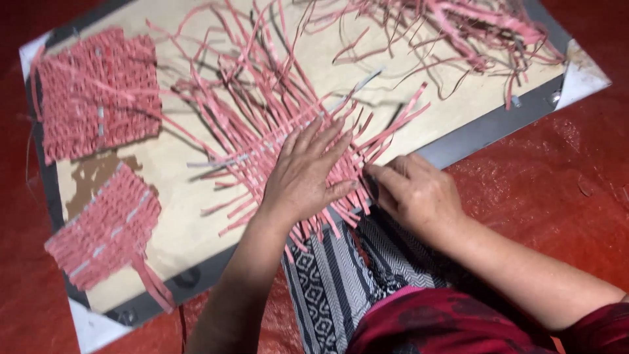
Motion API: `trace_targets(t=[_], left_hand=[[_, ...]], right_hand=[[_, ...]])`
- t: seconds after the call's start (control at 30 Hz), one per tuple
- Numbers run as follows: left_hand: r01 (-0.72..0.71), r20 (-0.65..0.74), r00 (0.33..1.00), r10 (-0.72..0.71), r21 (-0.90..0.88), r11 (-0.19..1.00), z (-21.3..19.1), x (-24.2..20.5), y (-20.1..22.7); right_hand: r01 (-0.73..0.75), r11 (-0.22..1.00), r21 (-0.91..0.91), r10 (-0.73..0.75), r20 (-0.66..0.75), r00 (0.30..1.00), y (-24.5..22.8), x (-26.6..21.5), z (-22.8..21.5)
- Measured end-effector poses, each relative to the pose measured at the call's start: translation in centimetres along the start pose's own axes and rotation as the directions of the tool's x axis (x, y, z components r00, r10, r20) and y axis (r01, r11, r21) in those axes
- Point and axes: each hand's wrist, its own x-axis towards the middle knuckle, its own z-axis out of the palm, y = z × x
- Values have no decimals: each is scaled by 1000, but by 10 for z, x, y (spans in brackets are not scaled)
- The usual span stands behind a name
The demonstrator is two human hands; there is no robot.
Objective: A person is weaving pink plastic strips together to create a flat woven piece, likely for a bag or mat.
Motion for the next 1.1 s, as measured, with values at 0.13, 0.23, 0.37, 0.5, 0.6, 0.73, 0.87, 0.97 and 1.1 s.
trace_targets(t=[0.13, 0.23, 0.37, 0.5, 0.6, 0.73, 0.87, 0.97, 1.1], left_hand=[[-49, -1, 999, 50, 44, 998, -6, 3, 3], [-44, 7, 999, 44, 63, 997, -5, 3, 4], [-5, 52, 999, 2, 52, 999, -4, 3, 4], [0, 72, 997, -5, 74, 997, -6, 5, 6], [-2, 73, 997, -4, 69, 998, -5, 4, 6], [-1, 71, 997, -4, 74, 997, -4, 5, 5], [-2, 76, 997, -4, 89, 996, -2, 5, 5], [4, 81, 997, -11, 86, 996, -2, 5, 4], [7, 88, 996, -14, 80, 997, -4, 6, 5]], right_hand=[[-69, 997, -17, 69, -3, 998, -2, 2, -5], [-133, 989, -60, 135, 16, 991, 2, -3, -3], [-132, 991, -23, 133, 70, 989, 3, -3, -2], [-111, 993, -42, 114, 94, 989, -2, 8, -11], [-40, 994, -100, 48, 75, 996, 3, 11, -9], [10, 992, -129, -6, 29, 1000, 6, 16, -6], [-77, 997, 6, 75, 111, 991, 4, 16, -10], [-242, 952, 185, 191, 257, 947, 3, 19, -13], [-373, 891, 257, 246, 417, 875, -3, 20, -12]])
